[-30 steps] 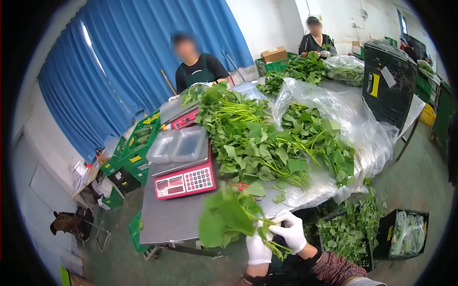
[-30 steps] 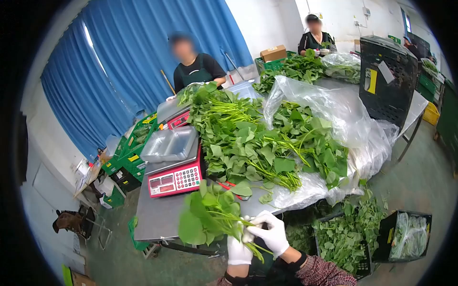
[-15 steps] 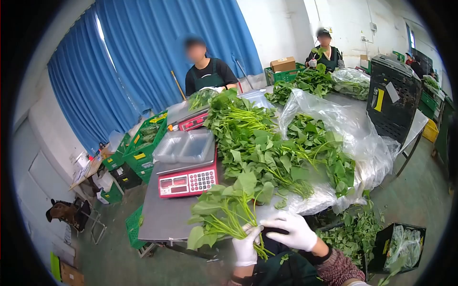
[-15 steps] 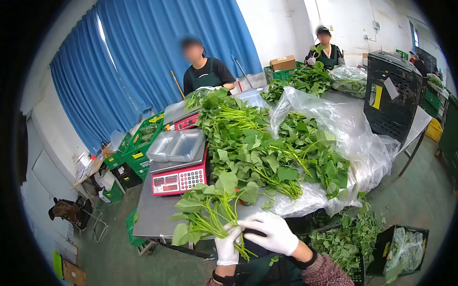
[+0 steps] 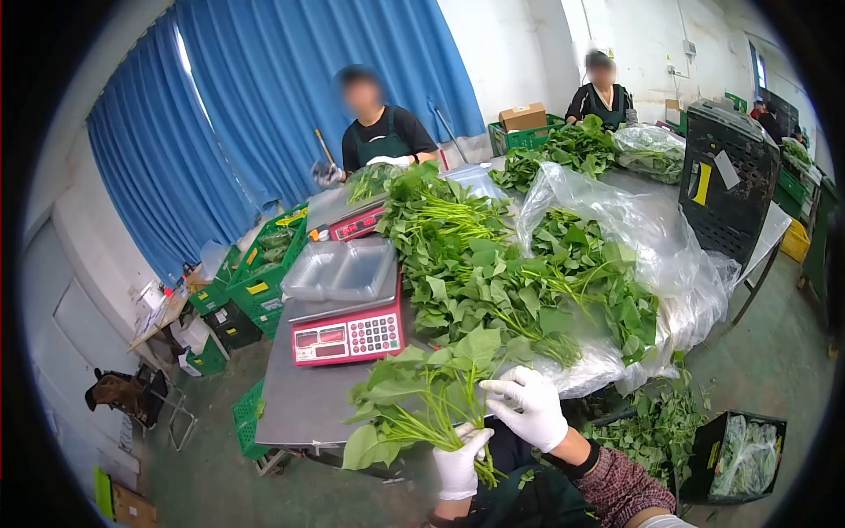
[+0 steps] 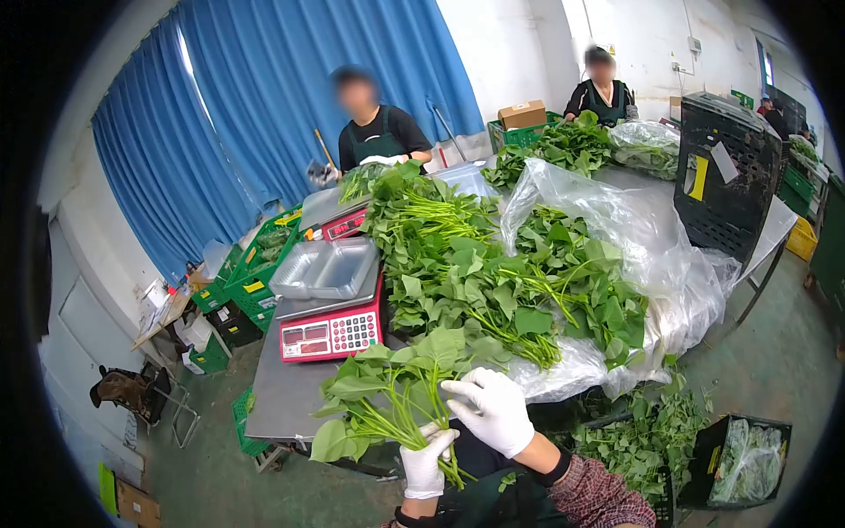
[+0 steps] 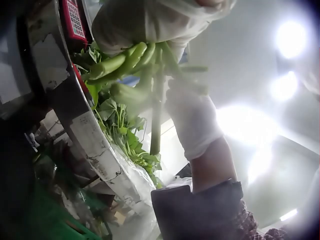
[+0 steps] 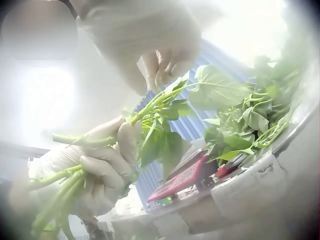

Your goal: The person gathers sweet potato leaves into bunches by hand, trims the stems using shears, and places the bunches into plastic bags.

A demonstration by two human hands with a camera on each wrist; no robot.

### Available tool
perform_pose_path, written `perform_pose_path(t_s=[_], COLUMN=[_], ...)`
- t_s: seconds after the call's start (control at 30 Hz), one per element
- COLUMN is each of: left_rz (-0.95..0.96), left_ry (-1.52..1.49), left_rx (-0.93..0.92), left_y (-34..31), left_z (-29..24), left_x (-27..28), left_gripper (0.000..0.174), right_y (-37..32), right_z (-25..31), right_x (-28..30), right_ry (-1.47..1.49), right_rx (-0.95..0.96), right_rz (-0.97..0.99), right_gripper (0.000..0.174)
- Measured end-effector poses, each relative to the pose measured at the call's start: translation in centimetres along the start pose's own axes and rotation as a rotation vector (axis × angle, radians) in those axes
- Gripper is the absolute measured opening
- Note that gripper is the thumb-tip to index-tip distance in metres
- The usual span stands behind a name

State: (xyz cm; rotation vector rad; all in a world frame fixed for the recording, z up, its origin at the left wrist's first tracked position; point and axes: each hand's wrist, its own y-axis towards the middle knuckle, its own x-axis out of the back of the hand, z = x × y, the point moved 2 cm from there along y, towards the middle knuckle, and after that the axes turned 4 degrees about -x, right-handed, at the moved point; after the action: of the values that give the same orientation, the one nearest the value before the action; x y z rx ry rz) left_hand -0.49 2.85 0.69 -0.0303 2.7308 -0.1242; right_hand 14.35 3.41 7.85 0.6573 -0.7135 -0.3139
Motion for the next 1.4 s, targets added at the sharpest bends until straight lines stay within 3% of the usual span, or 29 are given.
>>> perform_pose_path(t_s=[0.2,0.33,0.43,0.5,0.53,0.57,0.63,0.67,0.7,0.8,0.83,0.9,0.97,1.0,1.1,1.17,1.2,1.23,1.3,1.4], left_rz=[-0.021,-0.010,-0.019,-0.007,0.007,0.007,-0.077,-0.033,-0.034,0.026,0.046,0.069,0.102,0.105,0.108,0.193,0.147,0.146,0.215,0.168], left_ry=[0.017,0.106,0.096,0.018,-0.059,-0.059,-0.112,-0.091,-0.091,-0.182,-0.181,-0.181,-0.080,-0.080,-0.152,-0.252,-0.303,-0.302,-0.295,-0.222], left_rx=[-0.030,-0.048,-0.049,-0.050,-0.051,-0.051,-0.015,-0.028,-0.025,-0.029,-0.044,-0.058,-0.209,-0.206,-0.085,-0.010,-0.003,-0.003,0.005,-0.006], left_y=[0.0,0.0,0.3,0.5,0.6,0.6,0.6,0.7,0.7,0.6,0.5,0.4,0.0,-0.1,-0.2,0.2,-0.1,-0.1,-0.2,-0.9], left_z=[0.2,0.3,0.9,1.3,1.4,1.2,0.8,0.9,1.1,0.9,0.7,0.6,0.4,0.3,0.6,0.8,-0.1,0.0,0.1,-0.3], left_x=[0.2,0.5,0.9,1.3,1.4,1.1,0.7,1.0,1.2,1.3,1.2,0.8,0.2,0.2,1.0,2.1,1.3,1.5,1.6,0.9], left_gripper=[0.026,0.026,0.025,0.025,0.024,0.024,0.023,0.028,0.028,0.036,0.038,0.040,0.037,0.037,0.032,0.027,0.019,0.019,0.016,0.016], right_y=[-0.2,-0.9,-1.6,-2.6,-3.4,-3.3,-5.1,-5.3,-5.6,-6.0,-6.0,-5.4,-4.5,-4.6,-4.4,-4.5,-4.7,-4.8,-4.5,-4.0], right_z=[0.5,0.5,0.1,-0.6,-0.5,0.3,-0.3,0.1,0.0,-1.3,-1.7,-1.2,0.9,1.2,2.3,1.3,0.1,-0.8,-1.8,-0.5], right_x=[-0.6,-1.3,-1.4,-1.7,-2.0,-1.3,-2.3,-2.4,-2.6,-2.8,-2.6,-1.9,-1.2,-1.8,-1.4,-1.0,-1.1,-1.1,-1.1,-0.9], right_ry=[-0.011,-0.008,0.100,0.066,0.152,0.022,0.133,0.207,0.207,0.615,0.606,0.440,0.166,0.004,-0.050,0.273,0.271,0.343,0.338,0.392], right_rx=[0.064,-0.010,-0.112,-0.157,-0.336,-0.305,-0.193,-0.259,-0.262,-0.556,-0.600,-0.536,-0.186,-0.008,0.177,0.057,0.069,-0.052,-0.344,-0.302], right_rz=[0.050,0.077,-0.056,0.056,0.136,0.291,0.355,0.388,0.390,0.198,0.133,0.094,0.046,0.076,0.251,0.348,0.254,0.147,0.135,0.142], right_gripper=[0.012,0.016,0.019,0.023,0.028,0.032,0.033,0.027,0.027,0.015,0.018,0.022,0.027,0.028,0.022,0.016,0.013,0.013,0.013,0.018])
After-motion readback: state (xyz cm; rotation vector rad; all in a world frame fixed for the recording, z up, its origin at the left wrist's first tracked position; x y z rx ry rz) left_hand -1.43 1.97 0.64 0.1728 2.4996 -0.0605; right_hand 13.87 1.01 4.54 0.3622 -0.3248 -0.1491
